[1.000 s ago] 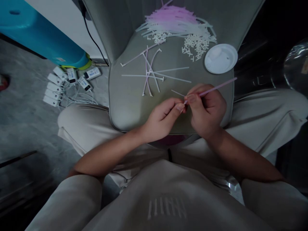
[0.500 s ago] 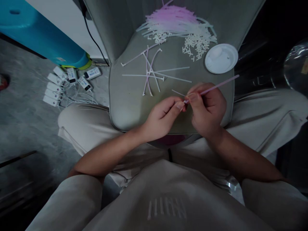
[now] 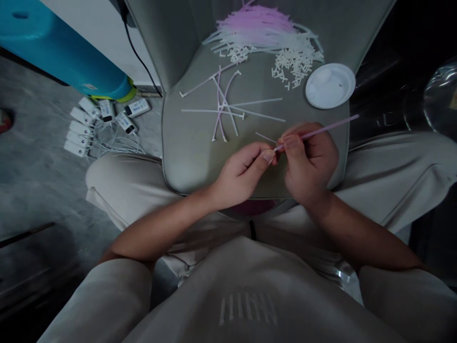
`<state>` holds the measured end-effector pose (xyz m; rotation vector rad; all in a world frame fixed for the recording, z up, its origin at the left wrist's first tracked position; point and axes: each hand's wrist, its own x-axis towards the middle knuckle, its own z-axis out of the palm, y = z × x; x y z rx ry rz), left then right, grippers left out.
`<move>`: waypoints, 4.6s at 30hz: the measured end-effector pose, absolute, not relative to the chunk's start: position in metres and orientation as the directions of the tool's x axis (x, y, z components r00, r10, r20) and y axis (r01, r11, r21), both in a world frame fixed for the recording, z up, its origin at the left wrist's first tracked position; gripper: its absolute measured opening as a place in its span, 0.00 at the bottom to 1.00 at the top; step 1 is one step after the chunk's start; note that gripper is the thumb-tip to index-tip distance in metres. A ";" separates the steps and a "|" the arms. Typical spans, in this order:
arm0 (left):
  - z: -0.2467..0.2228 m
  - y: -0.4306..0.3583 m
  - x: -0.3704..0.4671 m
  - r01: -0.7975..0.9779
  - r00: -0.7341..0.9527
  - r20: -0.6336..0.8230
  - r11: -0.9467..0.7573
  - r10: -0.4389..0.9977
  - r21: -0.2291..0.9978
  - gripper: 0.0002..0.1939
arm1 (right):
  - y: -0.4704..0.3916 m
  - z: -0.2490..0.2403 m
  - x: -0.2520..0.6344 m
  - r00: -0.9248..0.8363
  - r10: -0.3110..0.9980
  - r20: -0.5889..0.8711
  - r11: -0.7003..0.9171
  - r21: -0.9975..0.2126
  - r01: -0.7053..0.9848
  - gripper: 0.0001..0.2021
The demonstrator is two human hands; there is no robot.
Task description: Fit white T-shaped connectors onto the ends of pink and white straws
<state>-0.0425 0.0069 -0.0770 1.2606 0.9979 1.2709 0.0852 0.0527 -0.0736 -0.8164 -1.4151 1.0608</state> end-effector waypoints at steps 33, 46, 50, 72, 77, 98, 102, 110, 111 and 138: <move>-0.073 0.004 -0.044 -0.037 0.101 0.109 -0.106 0.989 0.994 0.22 | 0.053 -0.071 0.084 -0.104 0.870 0.481 0.485 -0.875 0.008 0.14; -0.073 0.005 -0.042 -0.053 0.062 0.122 -0.118 0.991 0.992 0.22 | 0.049 -0.076 0.083 -0.123 0.911 0.394 0.374 -0.914 -0.155 0.12; -0.077 0.010 -0.039 -0.120 -0.075 0.101 -0.110 0.992 0.987 0.23 | 0.055 -0.084 0.078 -0.103 0.941 0.323 0.299 -0.934 -0.197 0.12; -0.088 0.046 -0.091 0.375 -0.121 0.361 -0.294 0.925 0.879 0.17 | 0.122 -0.077 0.128 0.025 0.993 0.119 0.121 -0.965 -0.234 0.12; -0.089 0.043 -0.093 0.559 0.136 0.442 -0.437 0.886 0.704 0.15 | 0.099 -0.067 0.120 -0.131 0.869 0.477 0.494 -0.847 0.196 0.15; -0.080 0.036 -0.088 0.620 0.294 0.514 -0.570 0.806 0.539 0.20 | 0.085 -0.061 0.100 -0.428 0.894 -0.131 -0.083 -0.988 0.131 0.07; -0.085 0.038 -0.088 0.581 0.293 0.534 -0.592 0.793 0.559 0.16 | 0.076 -0.060 0.097 -0.428 0.896 -0.121 -0.095 -0.992 0.082 0.06; -0.096 0.038 -0.087 0.604 0.271 0.453 -0.517 0.849 0.607 0.16 | 0.075 -0.062 0.096 -0.413 0.908 -0.069 -0.043 -0.996 0.072 0.09; -0.095 0.038 -0.087 0.612 0.254 0.455 -0.506 0.853 0.608 0.16 | 0.075 -0.062 0.096 -0.415 0.908 -0.063 -0.031 -0.996 0.084 0.10; -0.084 0.029 -0.083 0.616 0.208 0.395 -0.434 0.895 0.658 0.21 | 0.066 -0.065 0.095 -0.289 0.951 0.111 0.154 -0.979 0.133 0.11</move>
